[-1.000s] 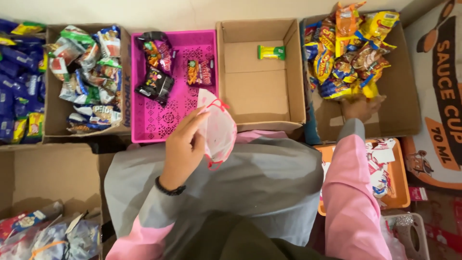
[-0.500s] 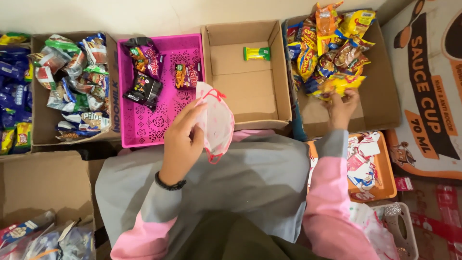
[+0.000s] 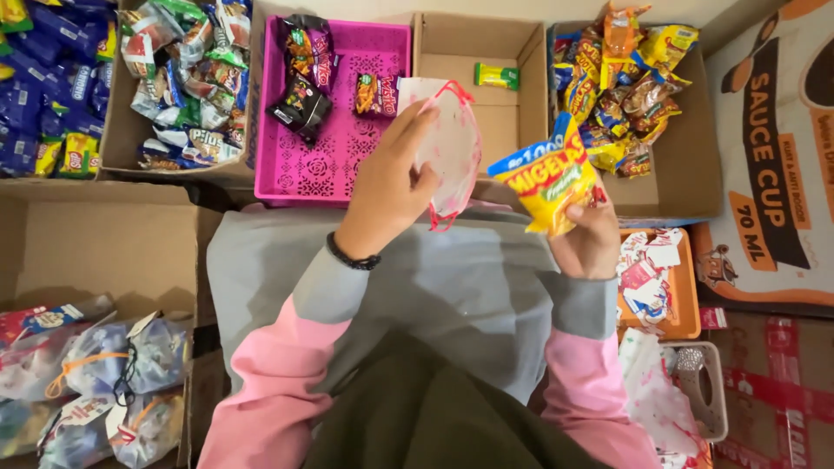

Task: The person sits on the floor and packs various snack items into small transparent drawstring bags. They place items into the bags, tie the drawstrings, and set the completed bags into a cardboard box.

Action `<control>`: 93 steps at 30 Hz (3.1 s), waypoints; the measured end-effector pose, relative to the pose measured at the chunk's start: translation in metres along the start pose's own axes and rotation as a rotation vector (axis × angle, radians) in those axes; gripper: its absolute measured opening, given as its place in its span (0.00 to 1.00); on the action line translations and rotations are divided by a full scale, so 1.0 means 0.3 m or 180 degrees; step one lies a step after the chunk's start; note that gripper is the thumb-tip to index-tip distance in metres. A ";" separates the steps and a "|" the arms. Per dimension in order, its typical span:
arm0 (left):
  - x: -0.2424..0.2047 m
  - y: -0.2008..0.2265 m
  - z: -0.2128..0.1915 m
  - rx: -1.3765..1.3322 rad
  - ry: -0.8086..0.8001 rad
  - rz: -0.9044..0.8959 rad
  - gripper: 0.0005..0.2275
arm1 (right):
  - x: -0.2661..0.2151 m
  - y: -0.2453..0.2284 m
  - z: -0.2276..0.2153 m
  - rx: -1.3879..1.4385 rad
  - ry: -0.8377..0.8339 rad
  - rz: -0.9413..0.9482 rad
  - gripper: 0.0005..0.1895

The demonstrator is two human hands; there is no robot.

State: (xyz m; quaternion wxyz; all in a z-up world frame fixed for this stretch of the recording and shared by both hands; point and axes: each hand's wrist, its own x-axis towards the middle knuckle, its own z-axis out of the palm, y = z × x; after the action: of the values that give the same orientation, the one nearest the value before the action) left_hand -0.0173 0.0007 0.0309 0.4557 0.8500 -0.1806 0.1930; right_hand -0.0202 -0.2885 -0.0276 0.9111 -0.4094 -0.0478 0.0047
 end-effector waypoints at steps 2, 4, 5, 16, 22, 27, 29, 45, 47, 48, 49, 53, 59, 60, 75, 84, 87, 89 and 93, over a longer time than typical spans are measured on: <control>-0.017 -0.003 0.010 -0.0061 -0.0074 0.0017 0.27 | -0.069 -0.007 0.070 -0.0690 -0.0075 -0.0157 0.36; -0.040 0.008 0.015 -0.0121 -0.0150 0.0021 0.28 | -0.114 -0.028 0.162 -0.1379 -0.0143 -0.0300 0.35; -0.049 0.019 0.010 -0.0002 -0.0215 0.0082 0.29 | -0.118 -0.045 0.221 -0.2433 -0.0369 -0.0515 0.32; -0.199 0.094 0.140 0.0650 -0.0788 0.0693 0.32 | -0.092 0.227 0.097 -0.5216 -0.0659 -0.1535 0.16; -0.295 0.106 0.141 0.0283 -0.1238 0.0756 0.30 | -0.088 0.288 0.050 -0.4833 -0.0686 -0.1237 0.15; -0.277 -0.110 0.094 -0.0060 0.1146 0.0630 0.30 | -0.115 0.305 -0.027 -0.4383 -0.0660 -0.0833 0.14; -0.274 -0.210 0.079 -0.0093 0.1086 0.0219 0.40 | -0.109 0.312 -0.046 -0.4266 -0.0682 -0.0727 0.13; -0.366 -0.364 0.194 -0.2833 0.1249 -0.0882 0.42 | -0.092 0.530 -0.099 -0.2955 -0.0782 0.0307 0.12; -0.396 -0.457 0.218 -0.2998 0.1510 -0.1310 0.36 | -0.097 0.546 -0.119 -0.2844 -0.0779 0.0404 0.12; -0.409 -0.503 0.229 -0.3153 0.1762 -0.1734 0.30 | -0.097 0.553 -0.127 -0.2729 -0.0773 0.0491 0.12; -0.405 -0.484 0.194 -0.3146 0.1778 -0.1724 0.30 | -0.113 0.448 0.030 -0.2726 -0.0792 0.0487 0.12; -0.423 -0.450 0.123 -0.3111 0.1916 -0.2130 0.29 | -0.168 0.263 0.282 -0.3900 -0.0220 -0.0719 0.30; -0.485 -0.515 0.253 -0.2899 0.1676 -0.2395 0.34 | -0.072 0.441 0.208 -0.3256 -0.0242 -0.0096 0.03; -0.504 -0.572 0.301 -0.2494 0.1612 -0.2506 0.39 | -0.070 0.432 0.270 -0.3365 -0.0307 -0.0271 0.11; -0.333 -0.272 -0.238 -0.0659 0.1383 -0.0296 0.17 | 0.119 0.513 0.520 -0.4780 -0.1037 -0.0901 0.08; -0.303 -0.829 -0.041 0.0424 0.1105 -0.0704 0.24 | 0.282 0.792 0.356 -0.4020 -0.1339 -0.0068 0.18; -0.318 -0.909 -0.012 0.0405 0.1103 -0.1011 0.22 | 0.373 0.911 0.258 -0.3466 -0.0496 0.0697 0.22; -0.299 -0.944 -0.023 0.0524 0.1231 -0.1142 0.21 | 0.504 1.044 0.144 -0.3336 -0.0032 0.0983 0.27; -0.272 -0.970 -0.062 0.0625 0.1653 -0.1235 0.19 | 0.725 1.267 -0.024 -0.3886 0.0884 0.1259 0.46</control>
State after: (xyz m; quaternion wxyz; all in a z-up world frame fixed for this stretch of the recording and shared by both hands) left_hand 0.0498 0.1782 -0.2049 0.4306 0.8308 0.1261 0.3292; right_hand 0.2087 -0.0309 -0.2979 0.4946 -0.8508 0.1524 0.0912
